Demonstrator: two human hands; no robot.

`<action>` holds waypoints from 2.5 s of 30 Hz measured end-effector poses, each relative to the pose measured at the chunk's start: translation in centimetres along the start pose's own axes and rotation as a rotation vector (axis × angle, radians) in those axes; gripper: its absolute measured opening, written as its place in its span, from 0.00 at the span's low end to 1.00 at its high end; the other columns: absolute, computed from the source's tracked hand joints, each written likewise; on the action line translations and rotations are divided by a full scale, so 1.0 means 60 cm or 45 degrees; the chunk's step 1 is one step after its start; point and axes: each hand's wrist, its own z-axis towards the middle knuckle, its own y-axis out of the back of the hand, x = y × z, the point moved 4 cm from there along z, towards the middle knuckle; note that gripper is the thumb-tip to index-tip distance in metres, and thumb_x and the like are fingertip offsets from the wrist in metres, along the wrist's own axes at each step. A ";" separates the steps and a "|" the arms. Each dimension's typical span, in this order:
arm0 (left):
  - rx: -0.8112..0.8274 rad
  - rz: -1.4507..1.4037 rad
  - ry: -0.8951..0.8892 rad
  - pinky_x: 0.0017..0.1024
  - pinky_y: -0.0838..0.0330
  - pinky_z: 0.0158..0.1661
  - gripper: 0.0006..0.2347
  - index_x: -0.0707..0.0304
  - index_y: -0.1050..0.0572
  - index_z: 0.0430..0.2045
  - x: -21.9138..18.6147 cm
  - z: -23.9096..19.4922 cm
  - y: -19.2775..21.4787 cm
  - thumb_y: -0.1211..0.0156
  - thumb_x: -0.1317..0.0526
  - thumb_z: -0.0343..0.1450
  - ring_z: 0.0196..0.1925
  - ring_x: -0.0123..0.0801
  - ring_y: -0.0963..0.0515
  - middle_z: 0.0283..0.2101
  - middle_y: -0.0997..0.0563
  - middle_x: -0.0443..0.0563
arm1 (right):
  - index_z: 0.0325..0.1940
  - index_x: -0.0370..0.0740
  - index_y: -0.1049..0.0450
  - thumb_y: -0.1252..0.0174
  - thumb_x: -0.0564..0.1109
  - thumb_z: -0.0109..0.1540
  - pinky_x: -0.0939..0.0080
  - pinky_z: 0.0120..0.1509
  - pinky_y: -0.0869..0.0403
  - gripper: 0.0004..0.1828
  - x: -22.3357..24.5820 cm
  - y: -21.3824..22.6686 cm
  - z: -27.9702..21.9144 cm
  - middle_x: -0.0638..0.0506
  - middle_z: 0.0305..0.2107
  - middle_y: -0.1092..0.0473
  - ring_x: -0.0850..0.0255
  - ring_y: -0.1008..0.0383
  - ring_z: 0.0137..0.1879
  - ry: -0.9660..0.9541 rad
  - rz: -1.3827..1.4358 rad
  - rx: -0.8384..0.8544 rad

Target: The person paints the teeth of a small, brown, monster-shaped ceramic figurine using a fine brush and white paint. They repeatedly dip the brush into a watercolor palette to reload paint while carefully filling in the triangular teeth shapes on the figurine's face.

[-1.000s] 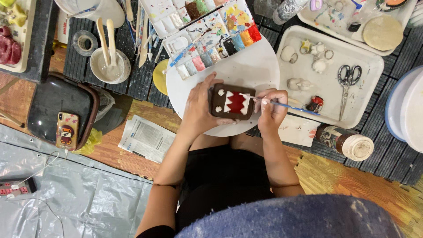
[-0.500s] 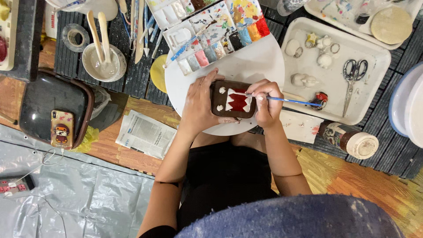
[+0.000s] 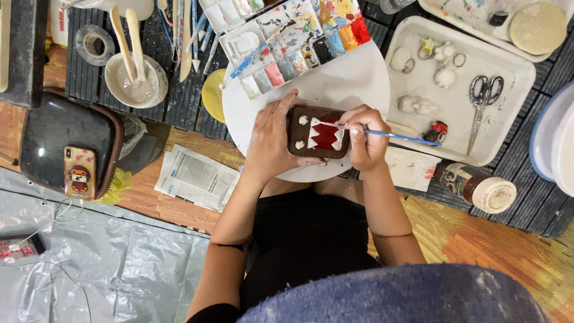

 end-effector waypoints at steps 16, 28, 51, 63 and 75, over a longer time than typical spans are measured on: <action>0.006 0.005 -0.007 0.43 0.34 0.60 0.56 0.72 0.42 0.66 0.003 -0.002 -0.002 0.19 0.38 0.47 0.58 0.50 0.25 0.58 0.24 0.55 | 0.45 0.31 0.35 0.48 0.37 0.73 0.65 0.46 0.25 0.05 -0.013 -0.007 0.004 0.45 0.33 0.28 0.64 0.27 0.38 -0.144 0.054 -0.129; -0.010 0.004 -0.037 0.43 0.34 0.61 0.56 0.72 0.43 0.66 0.003 -0.004 -0.001 0.19 0.37 0.49 0.57 0.50 0.24 0.58 0.23 0.54 | 0.45 0.30 0.34 0.48 0.38 0.73 0.64 0.47 0.24 0.06 -0.008 -0.007 0.007 0.45 0.33 0.28 0.64 0.26 0.39 -0.104 -0.092 -0.096; 0.002 0.003 -0.004 0.43 0.34 0.61 0.56 0.72 0.42 0.66 0.004 -0.004 -0.001 0.19 0.37 0.47 0.59 0.49 0.25 0.58 0.23 0.54 | 0.47 0.31 0.34 0.49 0.36 0.73 0.64 0.48 0.25 0.04 0.001 0.011 0.003 0.46 0.34 0.28 0.64 0.27 0.38 -0.147 0.019 -0.203; -0.002 0.008 0.000 0.43 0.35 0.62 0.56 0.72 0.42 0.66 0.003 -0.004 -0.001 0.18 0.38 0.48 0.60 0.50 0.25 0.58 0.24 0.55 | 0.50 0.34 0.37 0.52 0.48 0.76 0.64 0.52 0.30 0.13 0.017 -0.002 0.012 0.42 0.42 0.30 0.63 0.32 0.43 -0.085 0.077 0.129; 0.006 0.000 0.010 0.43 0.35 0.61 0.56 0.71 0.42 0.66 0.003 -0.003 -0.002 0.17 0.39 0.47 0.60 0.50 0.25 0.59 0.24 0.55 | 0.54 0.36 0.40 0.55 0.48 0.76 0.71 0.41 0.37 0.11 0.021 0.003 0.032 0.45 0.44 0.30 0.72 0.43 0.34 -0.259 0.159 0.224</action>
